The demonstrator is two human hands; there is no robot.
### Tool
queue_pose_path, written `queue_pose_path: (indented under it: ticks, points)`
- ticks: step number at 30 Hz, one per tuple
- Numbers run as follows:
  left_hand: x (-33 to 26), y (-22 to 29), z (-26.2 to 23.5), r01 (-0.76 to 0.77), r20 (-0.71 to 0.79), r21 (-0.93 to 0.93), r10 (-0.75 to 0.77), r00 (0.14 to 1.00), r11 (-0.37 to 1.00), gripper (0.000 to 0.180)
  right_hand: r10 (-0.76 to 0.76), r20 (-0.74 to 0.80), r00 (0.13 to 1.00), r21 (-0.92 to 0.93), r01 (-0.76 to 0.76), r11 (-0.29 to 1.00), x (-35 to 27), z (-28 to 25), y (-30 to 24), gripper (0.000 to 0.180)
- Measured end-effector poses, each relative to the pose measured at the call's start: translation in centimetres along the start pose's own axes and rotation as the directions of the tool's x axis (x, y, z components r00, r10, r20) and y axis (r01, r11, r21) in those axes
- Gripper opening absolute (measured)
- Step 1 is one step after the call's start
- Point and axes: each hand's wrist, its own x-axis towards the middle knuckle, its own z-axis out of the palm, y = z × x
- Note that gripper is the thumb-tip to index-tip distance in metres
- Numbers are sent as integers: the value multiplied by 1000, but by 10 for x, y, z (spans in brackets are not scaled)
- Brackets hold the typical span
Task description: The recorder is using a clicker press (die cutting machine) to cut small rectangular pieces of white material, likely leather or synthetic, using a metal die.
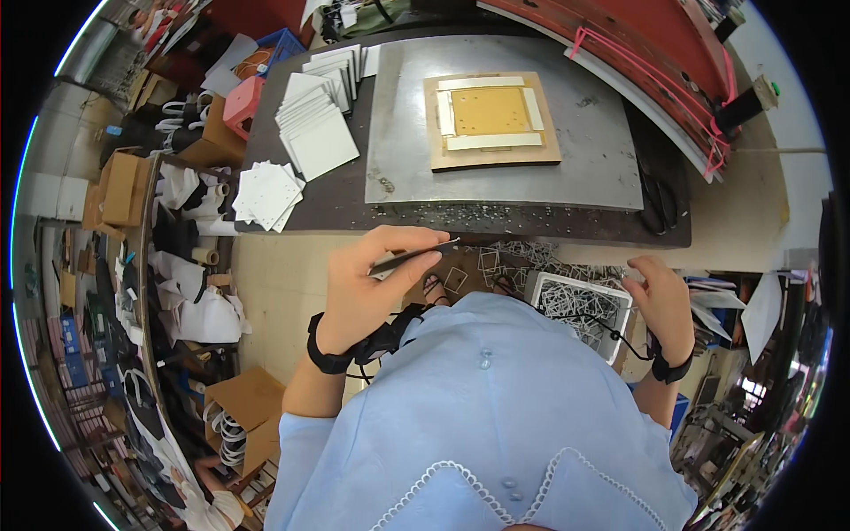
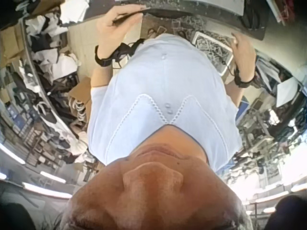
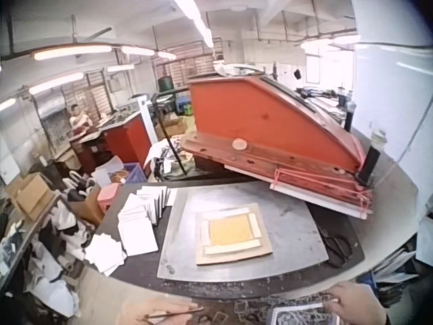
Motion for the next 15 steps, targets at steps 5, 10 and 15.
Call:
queue_pose_path:
  ticks: [5,10,15]
  points:
    - [15,2,19,-533,165,423,516,841,733,27,-34,96,995,681,-41,731,9,6,-63,18]
    - [18,-3,32,-646,239,521,631,738,558,29,-196,175,965,926,-94,364,40,36,-124,28]
    - [18,6,40,-547,306,377,457,835,747,47,-142,144,979,931,-85,355,55,48,-116,22]
